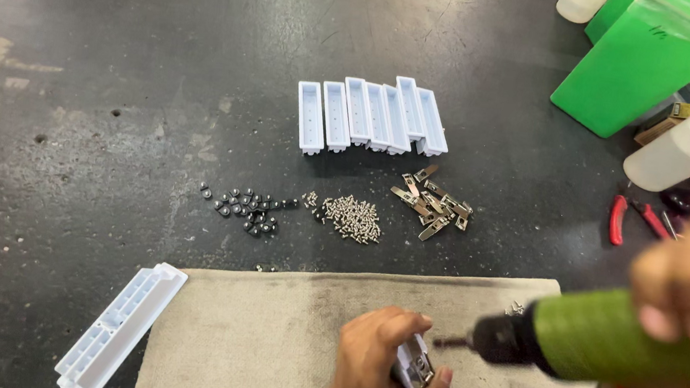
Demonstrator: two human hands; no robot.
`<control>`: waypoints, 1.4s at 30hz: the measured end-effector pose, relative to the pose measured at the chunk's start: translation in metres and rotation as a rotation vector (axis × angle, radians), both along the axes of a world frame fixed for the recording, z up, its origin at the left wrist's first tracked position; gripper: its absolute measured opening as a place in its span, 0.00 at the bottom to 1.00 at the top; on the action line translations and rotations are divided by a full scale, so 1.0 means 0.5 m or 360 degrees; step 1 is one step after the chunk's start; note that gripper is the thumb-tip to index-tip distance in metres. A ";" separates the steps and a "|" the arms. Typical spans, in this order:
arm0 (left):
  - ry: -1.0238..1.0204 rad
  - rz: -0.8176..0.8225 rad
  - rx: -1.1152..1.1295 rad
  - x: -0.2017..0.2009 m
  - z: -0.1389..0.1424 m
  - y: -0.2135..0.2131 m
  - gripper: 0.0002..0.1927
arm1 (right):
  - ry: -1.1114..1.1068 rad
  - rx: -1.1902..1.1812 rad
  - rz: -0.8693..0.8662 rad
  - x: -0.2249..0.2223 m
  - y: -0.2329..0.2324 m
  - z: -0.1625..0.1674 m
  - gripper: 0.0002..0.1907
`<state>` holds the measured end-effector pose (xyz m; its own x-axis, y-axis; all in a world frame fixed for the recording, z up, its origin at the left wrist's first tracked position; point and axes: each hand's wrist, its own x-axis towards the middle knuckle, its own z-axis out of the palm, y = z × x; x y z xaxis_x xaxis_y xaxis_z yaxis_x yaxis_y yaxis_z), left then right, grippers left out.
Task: The person assembles a small white plastic electrical component by inserting metal brackets and screws. They use a green power drill to drive screws and red pliers to adjust the metal parts. The person repeats this process for multiple units, placing finished assemblies aside.
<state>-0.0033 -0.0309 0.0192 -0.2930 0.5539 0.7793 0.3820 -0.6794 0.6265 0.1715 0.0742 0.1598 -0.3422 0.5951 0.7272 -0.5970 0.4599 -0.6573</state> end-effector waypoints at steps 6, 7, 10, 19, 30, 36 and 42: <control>0.0054 0.0069 -0.0047 0.003 0.000 0.005 0.25 | 0.0165 -0.0096 0.0099 0.103 0.023 -0.058 0.07; 0.0055 0.0072 -0.0052 0.004 0.000 0.005 0.25 | 0.0171 -0.0108 0.0106 0.114 0.027 -0.066 0.07; 0.0061 0.0081 -0.0076 0.005 0.001 0.002 0.25 | 0.0175 -0.0129 0.0117 0.139 0.037 -0.085 0.08; 0.0058 0.0073 -0.0119 0.008 0.003 0.003 0.24 | 0.0109 -0.0162 0.0175 0.159 0.060 -0.088 0.12; 0.0049 0.0044 -0.0135 0.004 0.007 0.003 0.23 | -0.0161 0.0181 0.0489 0.137 0.113 -0.049 0.12; 0.0140 0.0120 -0.0023 0.003 0.009 0.003 0.23 | -0.0010 -0.0114 0.0498 0.062 0.059 -0.003 0.05; 0.0069 0.0099 -0.0104 0.004 0.012 0.001 0.23 | -0.0101 -0.0177 0.0598 0.045 0.038 0.038 0.08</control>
